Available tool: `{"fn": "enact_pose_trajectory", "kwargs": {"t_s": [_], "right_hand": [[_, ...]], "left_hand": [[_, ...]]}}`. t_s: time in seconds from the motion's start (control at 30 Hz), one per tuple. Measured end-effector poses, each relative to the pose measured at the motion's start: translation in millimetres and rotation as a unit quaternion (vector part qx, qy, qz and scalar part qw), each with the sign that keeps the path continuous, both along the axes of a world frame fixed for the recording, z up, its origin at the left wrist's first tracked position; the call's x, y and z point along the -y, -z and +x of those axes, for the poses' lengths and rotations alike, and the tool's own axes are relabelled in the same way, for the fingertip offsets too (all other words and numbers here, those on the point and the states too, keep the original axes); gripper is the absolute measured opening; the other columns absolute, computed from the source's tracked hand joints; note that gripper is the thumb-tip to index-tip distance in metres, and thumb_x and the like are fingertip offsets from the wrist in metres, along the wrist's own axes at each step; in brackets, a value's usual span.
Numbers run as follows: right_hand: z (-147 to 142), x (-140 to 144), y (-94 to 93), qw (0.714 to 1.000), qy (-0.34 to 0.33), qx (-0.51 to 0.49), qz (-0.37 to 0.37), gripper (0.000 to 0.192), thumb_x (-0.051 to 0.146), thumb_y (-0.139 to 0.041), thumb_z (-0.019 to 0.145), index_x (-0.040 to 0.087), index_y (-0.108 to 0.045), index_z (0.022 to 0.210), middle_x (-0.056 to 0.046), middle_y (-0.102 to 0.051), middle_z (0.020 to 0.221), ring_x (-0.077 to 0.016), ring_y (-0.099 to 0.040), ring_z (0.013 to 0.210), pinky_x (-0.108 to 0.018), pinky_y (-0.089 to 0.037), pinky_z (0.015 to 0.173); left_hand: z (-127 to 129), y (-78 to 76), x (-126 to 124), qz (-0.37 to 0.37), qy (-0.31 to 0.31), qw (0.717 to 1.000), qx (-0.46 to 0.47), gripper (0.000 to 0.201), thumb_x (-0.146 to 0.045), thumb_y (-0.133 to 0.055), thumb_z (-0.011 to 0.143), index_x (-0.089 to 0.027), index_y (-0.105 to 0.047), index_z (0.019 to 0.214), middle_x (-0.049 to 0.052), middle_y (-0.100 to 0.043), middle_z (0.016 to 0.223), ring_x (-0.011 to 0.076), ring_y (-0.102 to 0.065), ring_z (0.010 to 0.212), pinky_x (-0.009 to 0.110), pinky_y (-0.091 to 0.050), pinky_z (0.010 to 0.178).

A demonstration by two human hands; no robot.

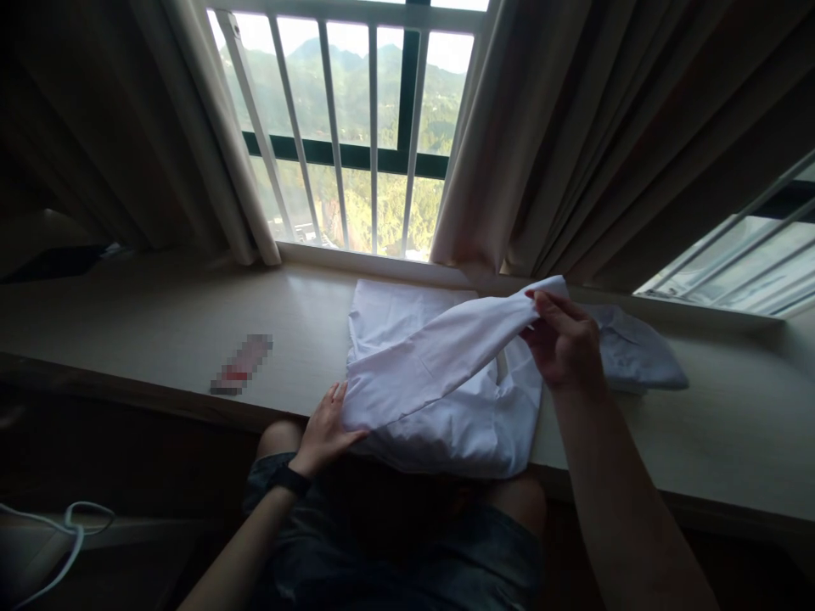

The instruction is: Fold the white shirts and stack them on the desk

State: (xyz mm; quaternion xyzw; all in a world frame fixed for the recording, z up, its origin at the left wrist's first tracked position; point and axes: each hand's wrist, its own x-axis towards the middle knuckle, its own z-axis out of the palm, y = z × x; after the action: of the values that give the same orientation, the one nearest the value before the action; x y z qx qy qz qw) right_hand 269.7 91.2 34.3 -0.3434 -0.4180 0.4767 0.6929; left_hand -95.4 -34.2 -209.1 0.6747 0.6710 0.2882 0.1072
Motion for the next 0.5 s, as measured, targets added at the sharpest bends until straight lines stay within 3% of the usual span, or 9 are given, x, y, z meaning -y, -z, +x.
{"fn": "enact_pose_trajectory", "kwargs": {"t_s": [0.07,0.17,0.33,0.43,0.5], "right_hand": [[-3,-2,3.0,1.000,0.013,0.005,0.002,0.013,0.014,-0.074,0.075,0.019,-0.075,0.087,-0.004,-0.070,0.080,-0.0152,-0.065,0.072,-0.028,-0.057,0.062],[-2,-7,8.7,1.000,0.002,0.009,-0.012,0.016,0.012,-0.071,0.076,0.024,-0.076,0.087,-0.002,-0.071,0.083,-0.0165,-0.065,0.075,-0.030,-0.057,0.064],[21,-19,1.7,0.998,0.037,-0.041,-0.030,0.024,0.006,-0.061,0.078,0.025,-0.075,0.082,-0.004,-0.071,0.084,-0.0173,-0.066,0.078,-0.034,-0.059,0.073],[47,-16,-6.1,0.994,0.036,-0.102,0.017,0.031,0.004,-0.051,0.083,0.025,-0.075,0.083,-0.005,-0.072,0.099,-0.0174,-0.069,0.092,-0.032,-0.060,0.084],[66,-8,-3.0,0.986,0.032,-0.148,0.067,0.036,0.004,-0.045,0.085,0.024,-0.075,0.085,-0.005,-0.071,0.107,-0.0177,-0.069,0.100,-0.031,-0.061,0.088]], "left_hand": [[10,11.4,13,0.010,-0.022,0.999,-0.036,0.093,-0.036,-0.078,0.075,-0.022,-0.032,0.155,0.020,-0.039,0.153,0.0376,-0.047,0.133,0.053,-0.043,0.107],[13,19.5,22,0.005,-0.025,0.999,-0.040,0.073,-0.026,-0.067,0.083,-0.028,-0.038,0.151,0.015,-0.052,0.141,0.0316,-0.056,0.122,0.046,-0.050,0.100],[-1,24.0,29,0.009,-0.029,1.000,0.004,0.052,-0.023,-0.053,0.089,-0.020,-0.049,0.141,0.013,-0.062,0.120,0.0275,-0.065,0.105,0.041,-0.054,0.091],[-2,25.9,31,0.045,-0.053,0.998,0.006,0.052,-0.018,-0.053,0.086,-0.018,-0.049,0.138,0.012,-0.065,0.109,0.0289,-0.065,0.099,0.045,-0.053,0.091],[2,26.5,32,0.061,-0.072,0.995,0.022,0.052,-0.016,-0.054,0.085,-0.019,-0.048,0.137,0.013,-0.063,0.113,0.0289,-0.064,0.099,0.046,-0.054,0.090]]}}
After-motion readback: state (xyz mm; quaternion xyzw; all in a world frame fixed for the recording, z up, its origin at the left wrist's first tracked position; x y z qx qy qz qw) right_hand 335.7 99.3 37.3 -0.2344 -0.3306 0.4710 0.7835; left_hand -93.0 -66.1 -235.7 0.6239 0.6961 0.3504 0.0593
